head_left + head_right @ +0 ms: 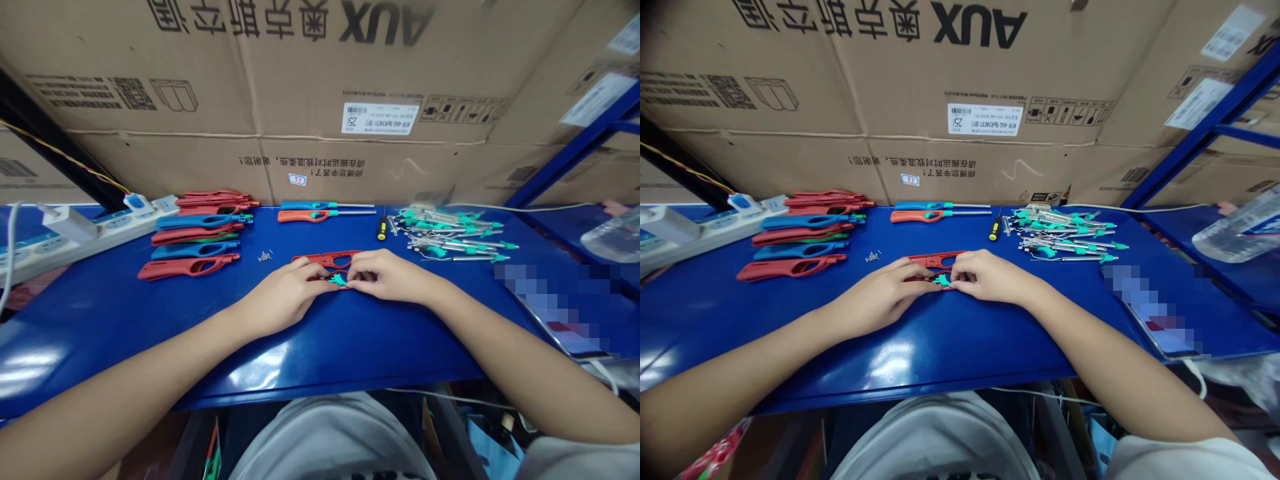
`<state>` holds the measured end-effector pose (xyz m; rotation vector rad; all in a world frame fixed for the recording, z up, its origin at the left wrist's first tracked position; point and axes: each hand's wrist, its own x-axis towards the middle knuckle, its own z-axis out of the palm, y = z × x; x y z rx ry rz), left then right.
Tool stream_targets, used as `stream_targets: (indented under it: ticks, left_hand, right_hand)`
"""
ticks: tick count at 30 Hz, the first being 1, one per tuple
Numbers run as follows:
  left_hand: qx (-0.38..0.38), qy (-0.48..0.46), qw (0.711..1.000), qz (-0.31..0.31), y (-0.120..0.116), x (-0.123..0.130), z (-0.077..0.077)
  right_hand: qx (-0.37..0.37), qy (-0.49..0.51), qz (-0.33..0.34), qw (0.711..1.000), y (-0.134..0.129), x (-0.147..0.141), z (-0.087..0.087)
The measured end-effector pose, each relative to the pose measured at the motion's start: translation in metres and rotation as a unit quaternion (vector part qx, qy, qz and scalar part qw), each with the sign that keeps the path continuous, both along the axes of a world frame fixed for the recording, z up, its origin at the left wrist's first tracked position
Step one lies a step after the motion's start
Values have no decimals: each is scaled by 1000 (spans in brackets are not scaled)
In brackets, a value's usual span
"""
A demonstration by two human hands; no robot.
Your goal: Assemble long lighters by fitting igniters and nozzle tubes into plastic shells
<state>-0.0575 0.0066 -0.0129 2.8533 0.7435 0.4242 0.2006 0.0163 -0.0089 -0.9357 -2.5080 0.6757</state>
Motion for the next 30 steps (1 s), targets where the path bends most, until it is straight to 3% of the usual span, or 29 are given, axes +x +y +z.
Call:
stream_targets:
  ticks: [19, 26, 30]
  left_hand:
    - [-20, -25, 999, 10, 1, 0, -5]
    - [-55, -68, 995, 42, -2, 0, -4]
    - [-34, -78, 994, 65, -1, -2, 3]
  right_hand:
    - [4, 9, 7, 1000, -3, 1, 5]
    - [146, -68, -81, 984, 6, 9, 1]
    - [159, -81, -79, 981, 12, 11, -4]
